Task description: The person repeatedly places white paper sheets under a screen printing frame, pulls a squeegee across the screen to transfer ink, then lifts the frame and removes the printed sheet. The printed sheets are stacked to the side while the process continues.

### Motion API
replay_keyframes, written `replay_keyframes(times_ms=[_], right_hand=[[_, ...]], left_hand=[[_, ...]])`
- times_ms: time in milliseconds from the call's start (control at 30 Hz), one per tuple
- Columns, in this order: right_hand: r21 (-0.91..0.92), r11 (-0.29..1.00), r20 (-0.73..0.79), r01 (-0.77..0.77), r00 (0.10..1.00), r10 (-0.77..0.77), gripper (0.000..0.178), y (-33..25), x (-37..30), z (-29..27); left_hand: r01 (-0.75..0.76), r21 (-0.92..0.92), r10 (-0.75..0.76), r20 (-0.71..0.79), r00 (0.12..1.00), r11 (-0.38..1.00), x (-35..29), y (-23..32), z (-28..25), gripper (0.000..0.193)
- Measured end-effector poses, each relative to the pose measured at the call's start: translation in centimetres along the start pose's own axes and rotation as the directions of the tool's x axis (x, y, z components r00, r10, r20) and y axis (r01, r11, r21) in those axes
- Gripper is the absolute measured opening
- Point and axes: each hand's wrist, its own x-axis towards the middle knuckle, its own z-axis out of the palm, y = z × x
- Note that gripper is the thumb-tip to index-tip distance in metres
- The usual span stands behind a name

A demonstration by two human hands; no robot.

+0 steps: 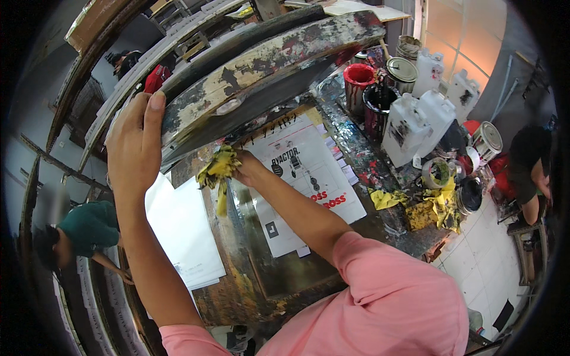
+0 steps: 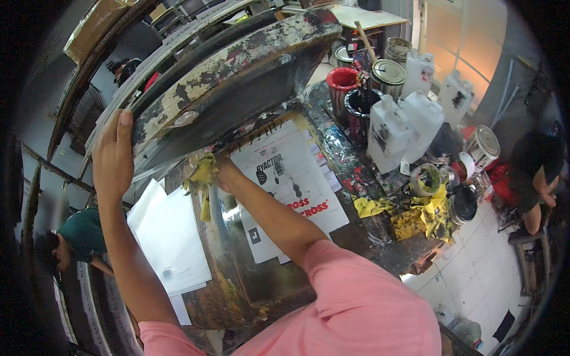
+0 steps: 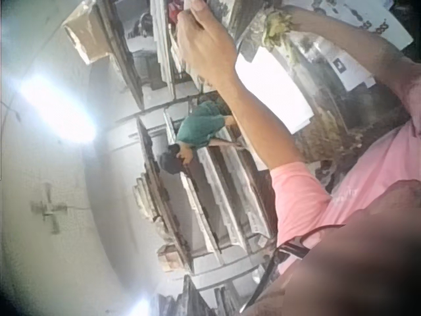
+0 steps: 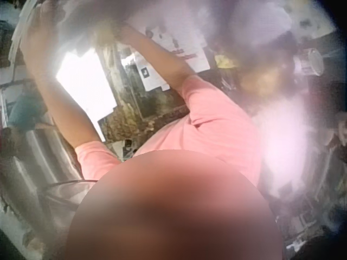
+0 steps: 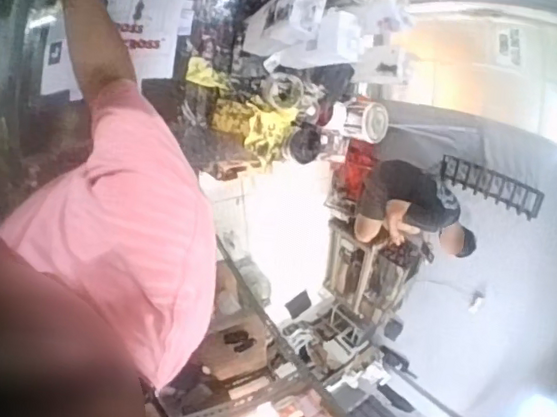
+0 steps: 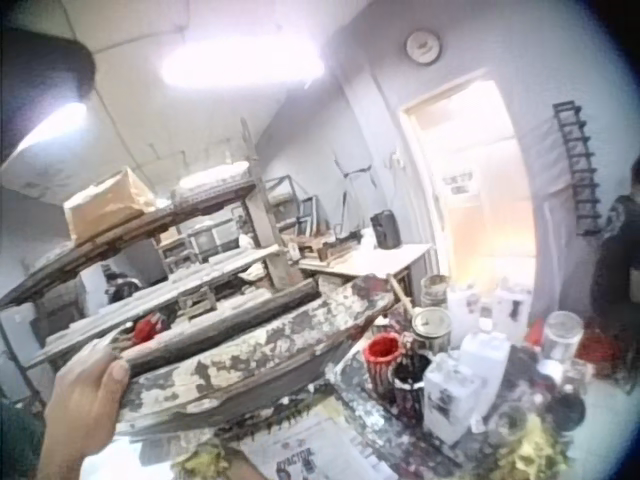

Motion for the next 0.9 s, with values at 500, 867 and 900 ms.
replay_keyframes(times_ms=[500,867,900], right_hand=[[-0.948,-0.264,0.069,-0.176,0.698,-0.713,0.058,-19.6,-45.9,-0.9],[-0.725,-0.636,0.428,-0.264,0.551,-0.716,0.039,-19.6,-45.4,-1.0],[-0.734,-0.673,0.572,-0.095,0.449,-0.687,0.038,-19.7,-43.3,3.4]], left_hand=[[-0.194,0.372,0.213,-0.009,0.977,0.908,-2.8,-3.9,2.5,0.056],[-0.223,0.007,0.221,-0.145,0.964,0.975,-7.6,1.7,1.5,0.049],[-0.232,0.015,0.232,-0.153,0.961,0.973,-8.4,1.7,2.0,0.046]])
